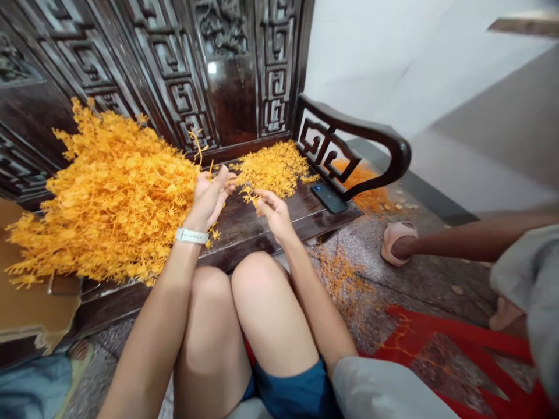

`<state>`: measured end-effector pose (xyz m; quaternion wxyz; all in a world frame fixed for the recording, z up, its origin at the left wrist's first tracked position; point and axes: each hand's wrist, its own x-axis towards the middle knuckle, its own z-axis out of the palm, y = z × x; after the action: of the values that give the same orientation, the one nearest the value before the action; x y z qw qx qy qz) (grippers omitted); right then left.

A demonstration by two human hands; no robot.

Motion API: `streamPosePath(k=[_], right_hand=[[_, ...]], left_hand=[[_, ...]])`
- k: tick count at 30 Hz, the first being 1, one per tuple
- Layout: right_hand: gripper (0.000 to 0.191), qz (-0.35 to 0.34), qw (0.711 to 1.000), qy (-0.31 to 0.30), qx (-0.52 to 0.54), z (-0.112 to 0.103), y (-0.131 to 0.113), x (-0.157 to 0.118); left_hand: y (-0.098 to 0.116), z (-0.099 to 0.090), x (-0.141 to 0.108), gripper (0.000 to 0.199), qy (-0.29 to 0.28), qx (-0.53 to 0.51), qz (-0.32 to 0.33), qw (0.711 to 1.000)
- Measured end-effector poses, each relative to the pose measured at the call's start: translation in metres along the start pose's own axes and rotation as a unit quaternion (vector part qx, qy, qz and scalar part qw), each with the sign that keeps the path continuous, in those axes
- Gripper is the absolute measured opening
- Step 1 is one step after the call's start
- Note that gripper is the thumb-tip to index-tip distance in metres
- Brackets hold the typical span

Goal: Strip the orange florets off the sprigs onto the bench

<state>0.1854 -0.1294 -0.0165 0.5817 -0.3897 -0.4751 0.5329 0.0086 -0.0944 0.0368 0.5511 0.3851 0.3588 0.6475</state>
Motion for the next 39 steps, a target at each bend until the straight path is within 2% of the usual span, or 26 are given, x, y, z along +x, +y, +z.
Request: streamPosePath(k=[3, 6, 10, 14, 17, 20, 22, 25, 29, 32, 36, 39], right_hand=[[0.024, 0.041, 0.999, -0.001, 0.032, 0.001, 0.001, 0.001], [0.018, 0.040, 0.997, -0.012, 0.063, 0.004, 0.001, 0.000], [0.027, 0.016, 0.996, 0.014, 0.084, 0.007, 0.000, -0.001], [0.034, -0.015, 0.999, 0.024, 0.039, 0.007, 0.006, -0.002], [0.028, -0.051, 0.998, -0.002, -0.024, 0.007, 0.010, -0.004], [0.025, -0.075, 0.995, 0.007, -0.061, 0.008, 0.011, -0.006], [0.029, -0.050, 0.998, 0.007, -0.038, 0.010, 0.009, -0.007], [0.036, 0.025, 0.999, -0.008, 0.040, 0.012, 0.004, -0.007], [0.037, 0.095, 0.983, -0.005, 0.156, 0.014, 0.002, -0.008], [0.028, 0.105, 0.977, 0.010, 0.185, 0.013, 0.006, -0.006], [0.013, 0.100, 0.982, 0.050, 0.149, 0.012, 0.013, -0.003], [0.014, 0.069, 0.987, 0.075, 0.123, 0.015, 0.016, -0.001]], left_hand=[[-0.008, 0.000, -0.004, 0.088, -0.029, 0.057, 0.039, 0.997], [-0.014, -0.001, -0.007, 0.081, -0.052, 0.146, 0.069, 0.986], [-0.018, 0.001, -0.011, 0.074, -0.074, 0.241, 0.029, 0.967], [-0.020, 0.008, -0.014, 0.072, -0.084, 0.205, 0.003, 0.975], [-0.022, 0.015, -0.016, 0.074, -0.069, 0.170, -0.016, 0.983], [-0.022, 0.018, -0.017, 0.073, -0.058, 0.151, -0.023, 0.987], [-0.021, 0.019, -0.017, 0.071, -0.047, 0.141, -0.013, 0.989], [-0.020, 0.017, -0.016, 0.066, -0.035, 0.141, 0.003, 0.989], [-0.021, 0.013, -0.012, 0.058, -0.047, 0.167, 0.014, 0.985], [-0.021, 0.010, -0.010, 0.057, -0.063, 0.195, 0.003, 0.979], [-0.021, 0.009, -0.011, 0.059, -0.086, 0.211, -0.017, 0.973], [-0.021, 0.011, -0.014, 0.062, -0.110, 0.193, -0.025, 0.975]])
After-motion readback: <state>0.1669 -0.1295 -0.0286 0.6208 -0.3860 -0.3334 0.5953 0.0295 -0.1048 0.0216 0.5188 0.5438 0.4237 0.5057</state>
